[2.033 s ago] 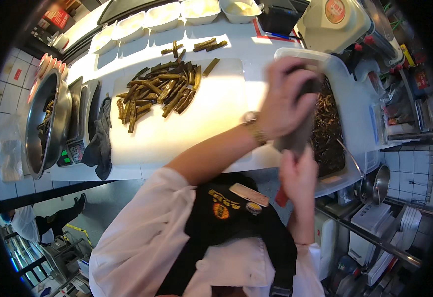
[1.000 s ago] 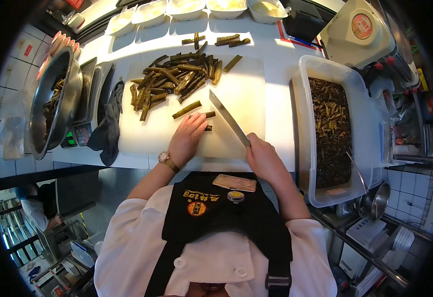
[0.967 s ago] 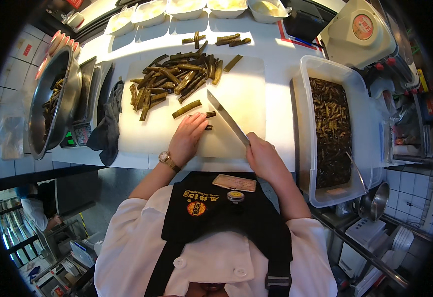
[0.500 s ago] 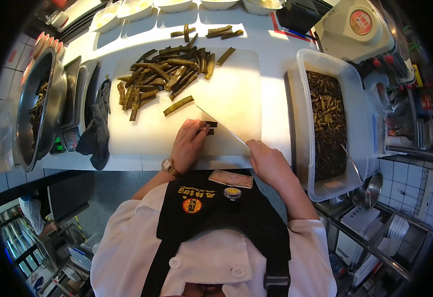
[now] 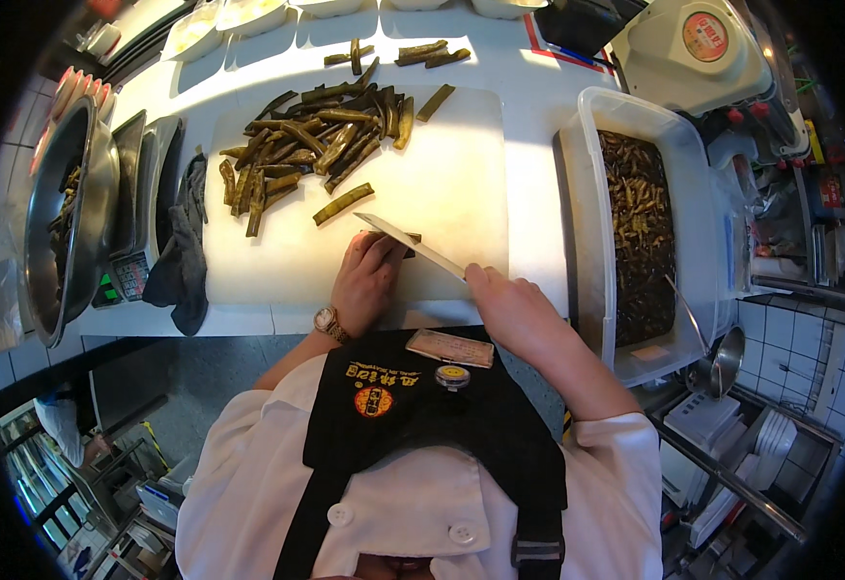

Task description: The person uses a cleaver to chop long, dark green vegetables on a white cutting board. The chopped pieces are periodically swept into a nearby plastic container. A coworker is visible in the background handling a metal bowl.

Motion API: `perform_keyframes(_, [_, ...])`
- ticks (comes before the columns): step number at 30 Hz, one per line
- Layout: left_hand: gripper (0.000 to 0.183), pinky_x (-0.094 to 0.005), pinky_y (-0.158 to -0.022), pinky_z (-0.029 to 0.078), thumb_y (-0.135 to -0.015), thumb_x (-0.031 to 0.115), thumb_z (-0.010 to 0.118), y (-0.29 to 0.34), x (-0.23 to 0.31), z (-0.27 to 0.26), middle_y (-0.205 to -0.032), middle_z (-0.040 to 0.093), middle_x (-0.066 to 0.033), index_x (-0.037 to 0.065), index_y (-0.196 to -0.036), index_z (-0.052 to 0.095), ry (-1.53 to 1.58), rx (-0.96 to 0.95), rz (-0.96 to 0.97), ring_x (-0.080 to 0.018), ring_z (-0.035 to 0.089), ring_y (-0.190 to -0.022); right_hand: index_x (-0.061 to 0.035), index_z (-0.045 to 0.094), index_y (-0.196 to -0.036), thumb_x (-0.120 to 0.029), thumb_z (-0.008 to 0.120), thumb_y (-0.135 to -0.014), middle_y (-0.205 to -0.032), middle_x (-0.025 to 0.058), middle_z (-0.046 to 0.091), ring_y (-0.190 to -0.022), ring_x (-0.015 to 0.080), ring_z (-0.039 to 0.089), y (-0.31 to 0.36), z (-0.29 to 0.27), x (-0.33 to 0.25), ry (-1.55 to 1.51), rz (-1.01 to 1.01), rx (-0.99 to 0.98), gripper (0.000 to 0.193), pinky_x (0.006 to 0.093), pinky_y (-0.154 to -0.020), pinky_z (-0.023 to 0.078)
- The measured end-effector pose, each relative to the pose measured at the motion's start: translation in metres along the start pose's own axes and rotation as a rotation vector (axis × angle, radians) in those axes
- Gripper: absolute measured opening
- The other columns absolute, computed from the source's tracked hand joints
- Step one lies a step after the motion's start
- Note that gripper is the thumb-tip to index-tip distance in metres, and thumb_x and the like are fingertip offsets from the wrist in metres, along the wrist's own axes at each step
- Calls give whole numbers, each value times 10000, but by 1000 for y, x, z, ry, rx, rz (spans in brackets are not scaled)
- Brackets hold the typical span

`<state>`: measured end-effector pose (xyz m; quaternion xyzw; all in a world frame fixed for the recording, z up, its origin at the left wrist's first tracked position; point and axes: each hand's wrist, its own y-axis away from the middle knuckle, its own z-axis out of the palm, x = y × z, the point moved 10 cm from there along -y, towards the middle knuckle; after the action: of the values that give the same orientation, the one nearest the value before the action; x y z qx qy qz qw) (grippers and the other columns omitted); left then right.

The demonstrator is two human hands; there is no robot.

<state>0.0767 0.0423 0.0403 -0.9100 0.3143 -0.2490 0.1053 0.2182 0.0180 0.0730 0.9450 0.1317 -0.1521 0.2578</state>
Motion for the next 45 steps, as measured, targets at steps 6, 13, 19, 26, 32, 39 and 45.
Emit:
perform_keyframes(6, [398,-390,-1028,394,-796,70,554,-2,-2,-3,-1196,550,-106,1,-1184,610,60,10,-15,-274,486,-1136,-5,441,-998,-59,466,-883,-880,241,623,-793,459,622,-15,15,13,-85,86,67,129,507,-687,510])
perform_keyframes(13, [355,-401,-1019,405,-809,55,567,0,-2,-5,-1226,548,-111,1,-1156,620,57,67,-19,-293,488,-1162,-9,434,-975,-39,472,-872,-837,232,620,-748,438,632,3,3,-2,26,-31,41,113,519,-662,509])
perform_keyframes(19, [334,-400,-1022,410,-810,46,570,1,-3,0,-1217,556,-114,6,-1137,628,40,46,-26,-293,495,-1161,-7,434,-977,-21,464,-862,-828,225,620,-733,439,628,-10,2,-7,18,-40,67,119,520,-648,505])
perform_keyframes(26, [321,-383,-1009,426,-803,28,564,3,-8,-5,-1172,572,-116,1,-1116,627,99,79,-69,-293,508,-1140,-4,454,-986,-42,494,-861,-783,235,630,-739,447,627,-11,5,5,-71,5,87,137,512,-651,506])
perform_keyframes(32, [339,-380,-1002,430,-789,27,577,2,-10,-6,-1177,574,-113,9,-1123,627,99,77,-100,-289,509,-1138,-5,439,-971,-24,496,-845,-784,234,630,-758,438,636,-6,-2,-8,35,-43,-2,139,505,-653,515])
perform_keyframes(39, [345,-418,-1021,403,-786,33,579,2,-8,-11,-1165,587,-102,24,-1128,631,53,93,-106,-292,516,-1128,0,424,-970,-22,476,-853,-841,259,630,-763,443,634,-7,4,2,17,-11,-11,131,510,-657,513])
perform_keyframes(45, [286,-413,-982,422,-826,57,590,3,-10,-8,-1156,597,-91,40,-1108,633,58,112,-107,-311,541,-1090,9,428,-968,-39,463,-868,-817,255,628,-761,456,625,-19,10,0,-30,-30,34,116,514,-665,508])
